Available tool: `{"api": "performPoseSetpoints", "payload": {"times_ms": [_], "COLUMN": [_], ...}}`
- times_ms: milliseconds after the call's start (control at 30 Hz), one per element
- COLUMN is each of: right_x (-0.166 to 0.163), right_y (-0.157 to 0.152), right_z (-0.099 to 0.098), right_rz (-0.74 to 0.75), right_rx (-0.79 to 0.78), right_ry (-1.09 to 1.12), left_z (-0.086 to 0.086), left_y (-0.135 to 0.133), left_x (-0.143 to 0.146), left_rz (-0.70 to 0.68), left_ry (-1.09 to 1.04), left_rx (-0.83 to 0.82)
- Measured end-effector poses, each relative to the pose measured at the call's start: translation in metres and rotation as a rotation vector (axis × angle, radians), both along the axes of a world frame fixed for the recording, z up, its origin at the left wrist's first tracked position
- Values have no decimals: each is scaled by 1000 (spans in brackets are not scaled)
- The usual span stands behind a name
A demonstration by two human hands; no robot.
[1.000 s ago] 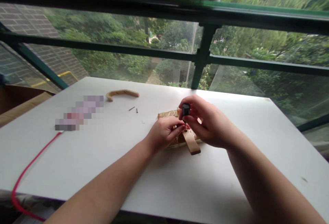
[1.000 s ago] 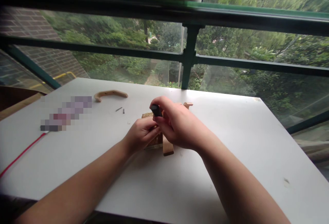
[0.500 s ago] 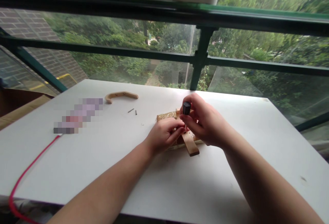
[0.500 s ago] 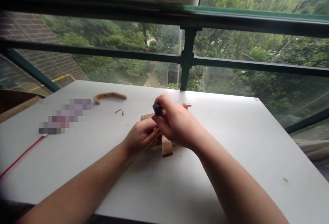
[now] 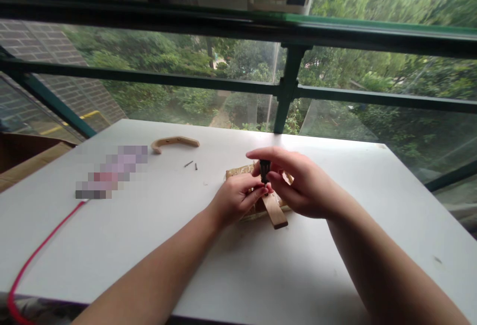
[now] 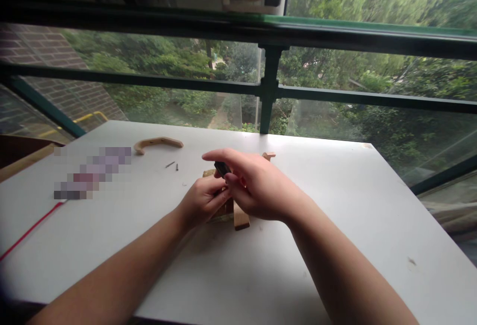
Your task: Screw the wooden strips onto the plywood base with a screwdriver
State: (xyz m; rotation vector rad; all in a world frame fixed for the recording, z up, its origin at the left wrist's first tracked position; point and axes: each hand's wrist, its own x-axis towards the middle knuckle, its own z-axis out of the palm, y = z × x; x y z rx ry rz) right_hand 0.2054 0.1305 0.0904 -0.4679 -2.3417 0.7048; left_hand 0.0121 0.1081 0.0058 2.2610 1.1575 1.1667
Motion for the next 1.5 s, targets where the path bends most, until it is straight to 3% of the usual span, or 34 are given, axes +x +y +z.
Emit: {"api": "performPoseSetpoints", "payload": {"times_ms": [167,667,800,967,1100,1300,1500], "right_x": [-2,-11,-11,-13,-11,-2,-4], "right_y": [3,0,2,2,0,0,3], "right_z": [-2,-10,-11,-13,-8,-1,-5], "right_rz": [-24,-166,-193,-181,-181,-31,-115], "right_rx": [52,-81,-105,-143,-49,-12,-31], "right_ry": [19,18,27,51,12,-45,-60], "left_z": [0,-2,-1,-1,-2,-1,0], "left_y": [1,2,1,0,1,0,0], "left_x": [0,0,0,1,0,1,2], "left_rz": [0,-29,4,25,4,-22,-1], "left_ry": [19,24,-1,-50,-77,-69,-42], "left_rx": [2,99,61,21,36,31,36]}}
